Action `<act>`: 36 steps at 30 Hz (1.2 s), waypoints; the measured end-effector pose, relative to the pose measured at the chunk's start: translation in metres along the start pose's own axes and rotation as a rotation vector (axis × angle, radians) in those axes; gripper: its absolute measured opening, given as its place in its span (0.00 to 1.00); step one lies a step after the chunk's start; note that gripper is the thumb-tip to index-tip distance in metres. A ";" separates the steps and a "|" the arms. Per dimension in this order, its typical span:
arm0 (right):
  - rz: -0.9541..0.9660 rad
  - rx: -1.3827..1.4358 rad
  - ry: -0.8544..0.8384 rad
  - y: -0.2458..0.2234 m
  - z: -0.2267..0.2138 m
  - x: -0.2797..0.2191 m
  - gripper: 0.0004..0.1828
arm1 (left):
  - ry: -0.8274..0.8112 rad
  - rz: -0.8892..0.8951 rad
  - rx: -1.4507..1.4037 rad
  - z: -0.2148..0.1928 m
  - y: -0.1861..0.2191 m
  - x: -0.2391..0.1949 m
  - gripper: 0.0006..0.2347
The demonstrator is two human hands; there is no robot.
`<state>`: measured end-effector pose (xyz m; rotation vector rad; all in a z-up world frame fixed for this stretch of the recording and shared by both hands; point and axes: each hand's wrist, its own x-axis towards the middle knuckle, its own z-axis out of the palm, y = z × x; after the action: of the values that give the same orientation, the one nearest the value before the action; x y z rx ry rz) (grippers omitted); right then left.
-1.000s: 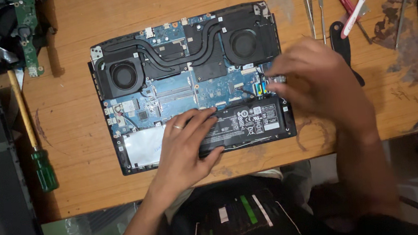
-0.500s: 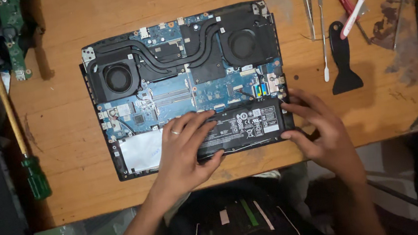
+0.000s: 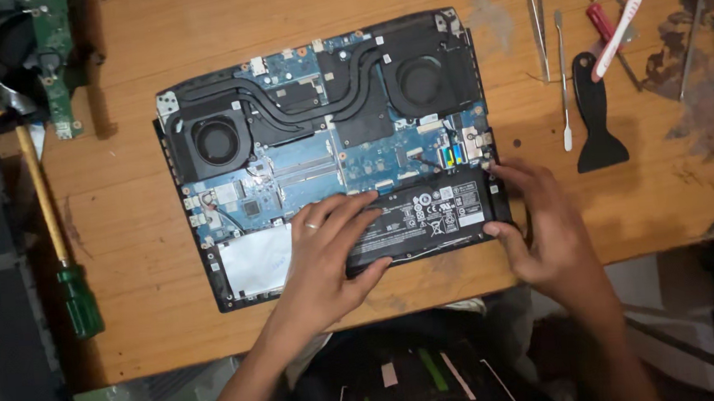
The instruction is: The person reassembles a laptop by placing the battery into the chassis, aligning and snapping the bottom cover into place, and then securing it with multiple screws using a screwdriver. The laptop is left closed on the workbench.
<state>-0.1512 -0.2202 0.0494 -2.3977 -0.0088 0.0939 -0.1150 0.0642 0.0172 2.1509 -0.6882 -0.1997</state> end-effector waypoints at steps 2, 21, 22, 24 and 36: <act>0.022 -0.005 -0.057 0.005 -0.004 0.002 0.34 | 0.002 0.005 -0.005 0.001 -0.001 -0.001 0.25; 0.028 0.288 -0.069 0.039 0.000 -0.005 0.43 | 0.072 -0.011 -0.092 -0.002 0.000 -0.004 0.24; 0.003 0.330 -0.072 0.042 -0.001 -0.007 0.42 | 0.109 -0.014 -0.119 -0.003 0.000 -0.006 0.22; -0.004 0.384 -0.048 0.045 0.002 -0.010 0.41 | 0.229 -0.059 -0.046 -0.009 0.000 -0.014 0.17; 0.064 0.058 0.206 0.001 0.027 -0.004 0.52 | 0.413 -0.246 0.205 -0.034 -0.002 -0.068 0.05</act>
<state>-0.1574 -0.2030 0.0290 -2.3396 0.1639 -0.1216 -0.1583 0.1247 0.0308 2.3701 -0.2125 0.1924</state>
